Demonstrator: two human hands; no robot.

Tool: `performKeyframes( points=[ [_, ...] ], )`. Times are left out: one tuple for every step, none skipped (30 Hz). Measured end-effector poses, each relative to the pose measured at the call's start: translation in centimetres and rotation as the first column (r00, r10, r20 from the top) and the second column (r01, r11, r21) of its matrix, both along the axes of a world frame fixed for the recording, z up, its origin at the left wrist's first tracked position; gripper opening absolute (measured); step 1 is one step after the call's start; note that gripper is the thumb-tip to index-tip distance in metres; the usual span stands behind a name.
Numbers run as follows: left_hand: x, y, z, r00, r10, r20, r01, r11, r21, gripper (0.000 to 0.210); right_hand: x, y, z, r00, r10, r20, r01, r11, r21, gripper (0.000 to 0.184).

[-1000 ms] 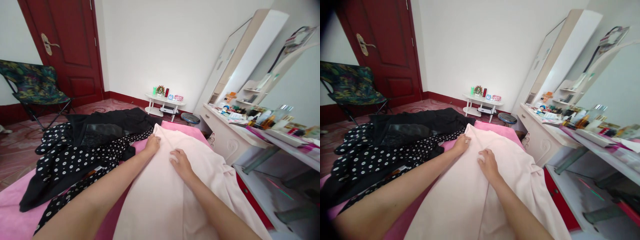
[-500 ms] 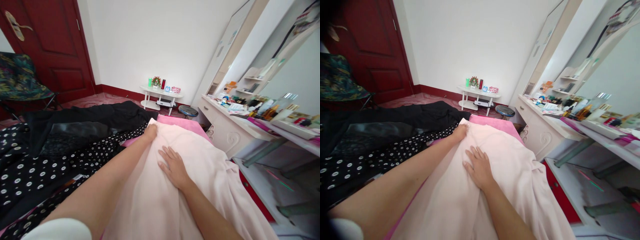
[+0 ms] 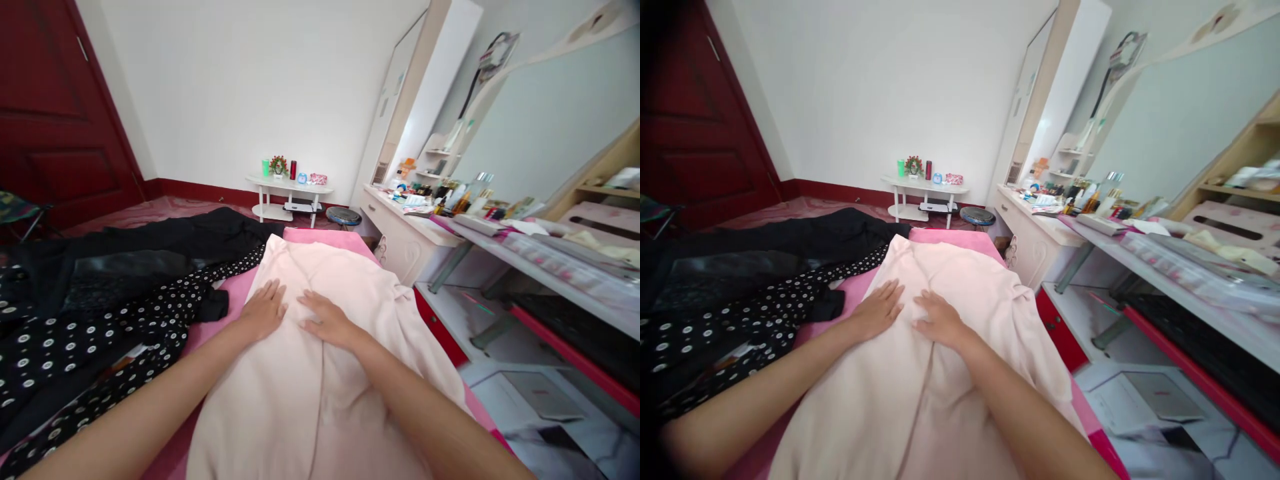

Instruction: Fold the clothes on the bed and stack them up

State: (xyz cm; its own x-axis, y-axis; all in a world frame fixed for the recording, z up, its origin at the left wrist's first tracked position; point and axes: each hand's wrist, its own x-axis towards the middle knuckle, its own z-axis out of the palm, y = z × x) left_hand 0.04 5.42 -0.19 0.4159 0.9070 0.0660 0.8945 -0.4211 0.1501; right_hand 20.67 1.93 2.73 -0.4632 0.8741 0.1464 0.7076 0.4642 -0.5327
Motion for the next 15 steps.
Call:
performKeyframes(
  points=[
    [-0.3, -1.0, -0.1, 1.0, -0.009, -0.016, 0.009, 1.0, -0.006, 0.059, 1.4, -0.8, 0.7, 0.998, 0.016, -0.058, -0.018, 0.999, -0.033, 0.047],
    [-0.4, -1.9, -0.2, 1.0, -0.011, -0.021, 0.011, 1.0, -0.004, 0.06, 3.1, -1.7, 1.5, 0.993, -0.023, -0.116, 0.016, 0.998, -0.055, 0.038],
    [-0.5, -2.7, -0.3, 1.0, -0.005, -0.019, 0.005, 1.0, 0.007, 0.06, 5.2, -2.6, 2.3, 0.981, -0.118, -0.152, 0.111, 0.992, -0.055, 0.031],
    [-0.4, -3.3, -0.3, 1.0, 0.008, -0.013, -0.008, 1.0, 0.026, 0.059, 7.4, -3.4, 3.1, 0.952, -0.262, -0.158, 0.259, 0.965, -0.035, 0.028],
    [-0.3, -3.9, -0.4, 1.0, 0.024, -0.002, -0.024, 0.998, 0.049, 0.058, 9.8, -4.2, 3.8, 0.892, -0.433, -0.131, 0.442, 0.896, 0.046, 0.028],
    [-0.2, -4.3, -0.5, 0.999, 0.039, 0.01, -0.04, 0.997, 0.072, 0.057, 12.3, -5.0, 4.3, 0.81, -0.583, -0.06, 0.585, 0.796, 0.157, 0.028],
    [0.0, -4.6, -0.5, 0.998, 0.052, 0.021, -0.054, 0.994, 0.09, 0.056, 14.6, -5.7, 4.6, 0.699, -0.714, 0.038, 0.687, 0.685, 0.241, 0.028],
    [0.1, -4.8, -0.6, 0.998, 0.059, 0.031, -0.062, 0.993, 0.104, 0.056, 16.7, -6.4, 4.6, 0.582, -0.801, 0.142, 0.755, 0.597, 0.272, 0.032],
    [0.2, -4.9, -0.6, 0.997, 0.062, 0.04, -0.066, 0.991, 0.115, 0.056, 18.5, -7.1, 4.4, 0.497, -0.83, 0.252, 0.798, 0.552, 0.242, 0.036],
    [0.2, -4.9, -0.6, 0.997, 0.063, 0.049, -0.069, 0.99, 0.123, 0.056, 19.9, -7.7, 4.0, 0.46, -0.818, 0.346, 0.824, 0.538, 0.176, 0.037],
    [0.2, -5.0, -0.6, 0.996, 0.064, 0.058, -0.071, 0.989, 0.129, 0.055, 20.8, -8.2, 3.6, 0.466, -0.785, 0.408, 0.835, 0.543, 0.091, 0.034],
    [0.2, -5.0, -0.6, 0.996, 0.065, 0.068, -0.074, 0.988, 0.134, 0.055, 21.4, -8.6, 3.2, 0.496, -0.75, 0.437, 0.831, 0.557, 0.012, 0.028],
    [0.1, -5.0, -0.5, 0.995, 0.067, 0.078, -0.077, 0.987, 0.139, 0.054, 21.6, -8.9, 3.0, 0.529, -0.727, 0.438, 0.819, 0.573, -0.038, 0.022],
    [0.1, -5.1, -0.5, 0.994, 0.068, 0.087, -0.08, 0.986, 0.145, 0.054, 21.6, -8.9, 3.1, 0.545, -0.727, 0.417, 0.813, 0.581, -0.05, 0.019],
    [0.0, -5.2, -0.4, 0.993, 0.068, 0.096, -0.082, 0.985, 0.151, 0.054, 21.5, -8.7, 3.5, 0.542, -0.742, 0.395, 0.815, 0.578, -0.035, 0.018]
  ],
)
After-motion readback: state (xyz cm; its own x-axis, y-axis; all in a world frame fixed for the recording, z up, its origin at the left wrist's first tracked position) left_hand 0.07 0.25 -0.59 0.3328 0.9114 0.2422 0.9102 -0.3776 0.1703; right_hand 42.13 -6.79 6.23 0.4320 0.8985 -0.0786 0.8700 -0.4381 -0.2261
